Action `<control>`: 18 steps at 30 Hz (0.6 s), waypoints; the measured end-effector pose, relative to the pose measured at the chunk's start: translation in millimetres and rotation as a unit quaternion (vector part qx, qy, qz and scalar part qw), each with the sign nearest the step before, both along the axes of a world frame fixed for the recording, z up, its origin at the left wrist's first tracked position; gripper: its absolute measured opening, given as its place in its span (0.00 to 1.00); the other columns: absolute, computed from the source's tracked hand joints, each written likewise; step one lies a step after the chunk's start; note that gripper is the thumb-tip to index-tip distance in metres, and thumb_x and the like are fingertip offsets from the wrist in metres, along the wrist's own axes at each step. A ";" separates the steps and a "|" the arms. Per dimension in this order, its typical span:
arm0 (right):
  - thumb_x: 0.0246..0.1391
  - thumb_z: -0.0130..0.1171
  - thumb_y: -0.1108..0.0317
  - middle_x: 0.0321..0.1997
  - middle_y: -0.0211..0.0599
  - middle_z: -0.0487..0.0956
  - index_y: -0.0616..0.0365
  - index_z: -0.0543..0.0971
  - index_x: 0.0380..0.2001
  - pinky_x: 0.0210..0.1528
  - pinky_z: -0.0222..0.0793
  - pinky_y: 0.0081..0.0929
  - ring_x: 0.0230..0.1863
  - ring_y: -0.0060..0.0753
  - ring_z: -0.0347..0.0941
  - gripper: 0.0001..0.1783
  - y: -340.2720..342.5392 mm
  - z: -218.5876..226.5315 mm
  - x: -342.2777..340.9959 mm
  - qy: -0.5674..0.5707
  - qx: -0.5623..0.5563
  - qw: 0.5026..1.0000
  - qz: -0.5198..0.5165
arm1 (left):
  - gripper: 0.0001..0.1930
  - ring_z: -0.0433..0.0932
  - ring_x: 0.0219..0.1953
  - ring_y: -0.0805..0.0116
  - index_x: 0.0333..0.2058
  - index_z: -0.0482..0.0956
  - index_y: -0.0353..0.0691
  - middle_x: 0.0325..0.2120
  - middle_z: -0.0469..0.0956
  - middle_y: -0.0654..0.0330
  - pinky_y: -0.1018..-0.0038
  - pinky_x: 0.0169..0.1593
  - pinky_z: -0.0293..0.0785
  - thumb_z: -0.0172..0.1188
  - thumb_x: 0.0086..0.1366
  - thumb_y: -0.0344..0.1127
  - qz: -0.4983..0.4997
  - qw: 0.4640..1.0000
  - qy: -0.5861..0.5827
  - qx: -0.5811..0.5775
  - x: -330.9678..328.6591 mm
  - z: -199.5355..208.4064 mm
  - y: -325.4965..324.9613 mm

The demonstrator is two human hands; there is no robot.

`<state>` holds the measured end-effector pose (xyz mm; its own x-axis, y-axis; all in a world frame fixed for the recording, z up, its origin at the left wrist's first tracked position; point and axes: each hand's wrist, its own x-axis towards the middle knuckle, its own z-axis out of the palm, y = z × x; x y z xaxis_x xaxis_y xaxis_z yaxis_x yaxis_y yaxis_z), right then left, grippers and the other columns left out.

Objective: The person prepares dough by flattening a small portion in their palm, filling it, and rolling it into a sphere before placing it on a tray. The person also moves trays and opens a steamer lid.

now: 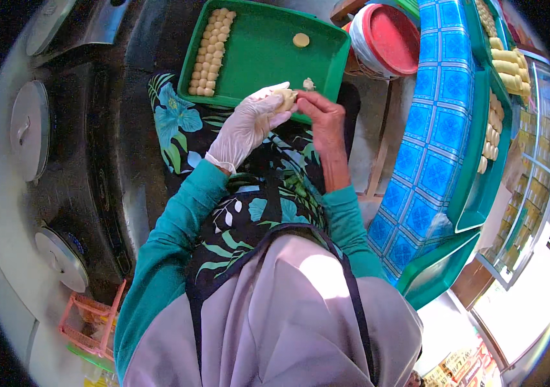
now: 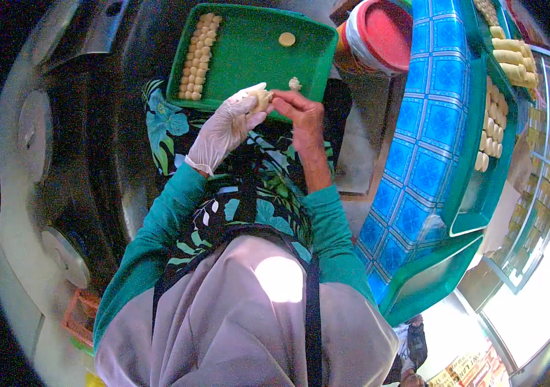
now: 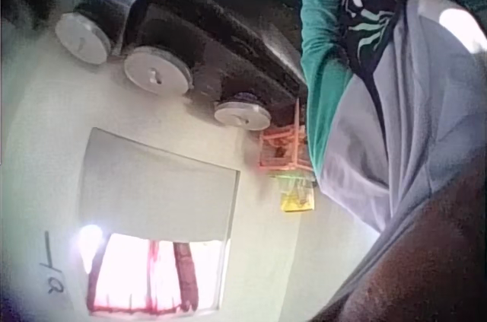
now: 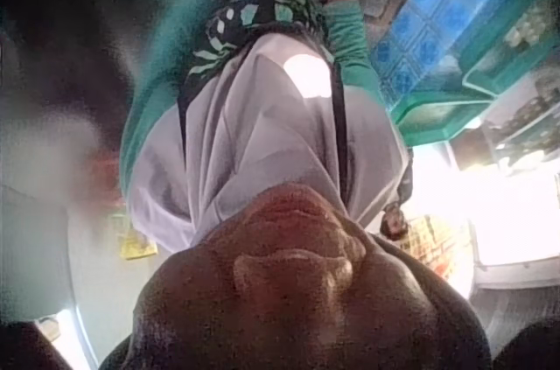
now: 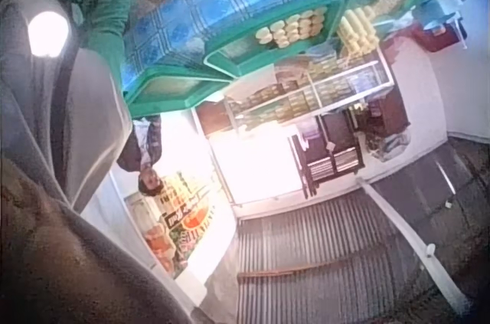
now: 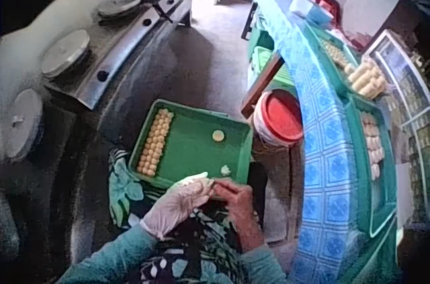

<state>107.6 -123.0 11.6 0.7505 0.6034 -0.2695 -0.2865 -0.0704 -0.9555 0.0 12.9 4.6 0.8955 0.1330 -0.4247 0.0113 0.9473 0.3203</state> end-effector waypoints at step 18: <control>0.47 0.60 0.75 0.34 0.34 0.79 0.61 0.82 0.39 0.46 0.67 0.27 0.38 0.33 0.73 0.13 -4.5 4.7 -12.4 -0.197 -0.029 0.979 0.048 | 0.19 0.79 0.35 0.76 0.49 0.75 0.32 0.39 0.80 0.59 0.80 0.39 0.77 0.62 0.59 0.31 -0.091 0.961 0.075 0.250 -3.8 21.3 5.6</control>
<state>95.2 -127.5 16.3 0.7435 0.6687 -0.0064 0.1139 -0.1361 -0.9841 -3.8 18.4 25.9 0.8566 0.2014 -0.4750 0.2441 0.6530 0.7170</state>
